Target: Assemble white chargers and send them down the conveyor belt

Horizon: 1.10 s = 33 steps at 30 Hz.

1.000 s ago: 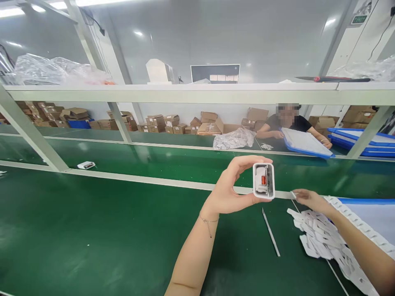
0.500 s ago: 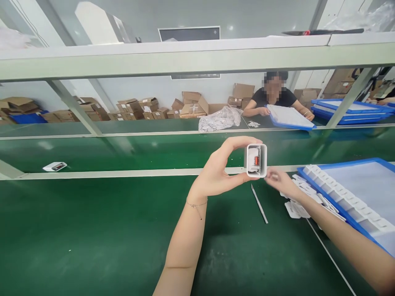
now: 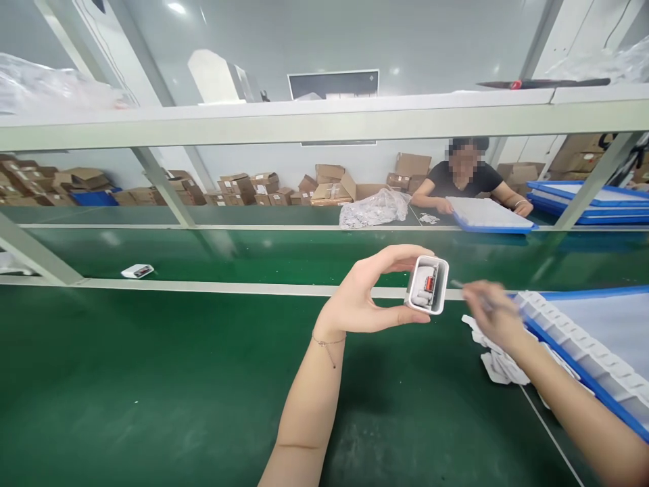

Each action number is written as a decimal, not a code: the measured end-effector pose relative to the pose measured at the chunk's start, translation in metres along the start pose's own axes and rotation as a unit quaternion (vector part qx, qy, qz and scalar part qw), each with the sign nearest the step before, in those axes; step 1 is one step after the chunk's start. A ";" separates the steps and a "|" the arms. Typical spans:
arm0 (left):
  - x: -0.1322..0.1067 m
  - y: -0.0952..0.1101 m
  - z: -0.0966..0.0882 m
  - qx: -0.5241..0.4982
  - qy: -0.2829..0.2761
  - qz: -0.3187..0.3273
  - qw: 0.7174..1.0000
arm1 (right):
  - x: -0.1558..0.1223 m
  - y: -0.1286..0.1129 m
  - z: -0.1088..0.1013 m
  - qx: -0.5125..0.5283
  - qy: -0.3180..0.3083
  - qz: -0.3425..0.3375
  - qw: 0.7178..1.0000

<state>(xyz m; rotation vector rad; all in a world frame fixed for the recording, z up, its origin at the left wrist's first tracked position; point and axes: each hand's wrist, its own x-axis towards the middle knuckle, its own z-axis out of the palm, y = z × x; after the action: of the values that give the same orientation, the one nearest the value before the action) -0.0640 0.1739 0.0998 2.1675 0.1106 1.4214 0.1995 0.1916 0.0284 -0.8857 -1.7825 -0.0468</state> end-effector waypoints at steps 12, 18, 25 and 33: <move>0.001 0.003 0.017 -0.026 -0.029 -0.012 0.999 | 0.036 -0.117 0.015 0.292 0.317 -0.020 0.902; 0.002 -0.002 0.016 0.003 -0.034 -0.014 0.999 | 0.033 -0.108 0.007 0.284 0.256 -0.047 0.923; 0.001 -0.003 0.018 0.013 -0.032 -0.012 0.999 | 0.034 -0.106 0.006 0.304 0.231 -0.088 0.920; 0.002 -0.003 0.017 -0.010 -0.028 -0.017 0.999 | 0.035 -0.106 0.007 0.304 0.208 -0.094 0.925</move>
<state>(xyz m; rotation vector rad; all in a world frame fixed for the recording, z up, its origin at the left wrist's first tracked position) -0.0475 0.1706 0.0944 2.1773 0.1110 1.3370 0.1282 0.1371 0.0943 -0.2279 -1.3508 0.1764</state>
